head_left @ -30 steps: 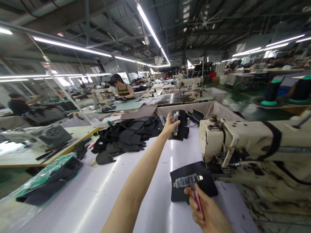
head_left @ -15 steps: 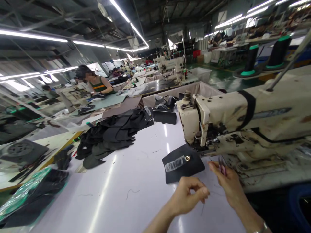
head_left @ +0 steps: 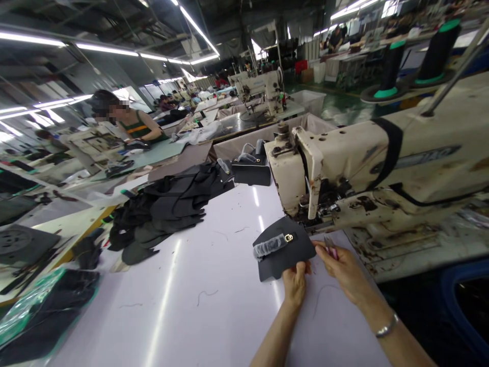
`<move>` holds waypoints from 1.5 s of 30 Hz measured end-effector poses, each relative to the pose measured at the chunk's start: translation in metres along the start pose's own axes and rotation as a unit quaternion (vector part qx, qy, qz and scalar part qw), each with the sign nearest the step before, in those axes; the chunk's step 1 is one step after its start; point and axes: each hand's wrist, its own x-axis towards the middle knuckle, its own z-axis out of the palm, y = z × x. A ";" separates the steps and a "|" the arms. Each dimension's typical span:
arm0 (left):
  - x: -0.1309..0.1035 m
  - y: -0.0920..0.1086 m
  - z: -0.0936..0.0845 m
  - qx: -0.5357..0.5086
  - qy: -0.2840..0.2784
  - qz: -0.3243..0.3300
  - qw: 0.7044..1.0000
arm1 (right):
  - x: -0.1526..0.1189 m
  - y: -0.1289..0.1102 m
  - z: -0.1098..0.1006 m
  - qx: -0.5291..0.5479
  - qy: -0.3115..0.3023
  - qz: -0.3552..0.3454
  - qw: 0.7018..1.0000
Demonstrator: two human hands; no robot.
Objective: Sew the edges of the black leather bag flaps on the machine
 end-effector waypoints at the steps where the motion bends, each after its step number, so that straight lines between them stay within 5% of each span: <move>1: 0.000 0.001 -0.001 0.007 0.005 0.002 1.000 | 0.000 0.000 0.000 0.010 -0.004 0.005 1.000; 16: -0.005 0.020 0.002 0.018 0.039 -0.021 0.999 | 0.003 0.001 0.000 0.055 -0.022 -0.003 0.998; 23: -0.006 0.011 0.001 0.044 0.051 -0.013 0.998 | -0.003 -0.012 0.015 0.065 -0.001 -0.023 0.998; 34: -0.012 0.033 0.010 -0.083 0.105 -0.016 0.991 | -0.004 -0.010 0.019 0.065 0.038 -0.028 0.997; 45: -0.021 0.051 0.007 -0.180 0.077 -0.038 0.980 | -0.009 -0.008 0.014 0.075 -0.058 -0.003 0.995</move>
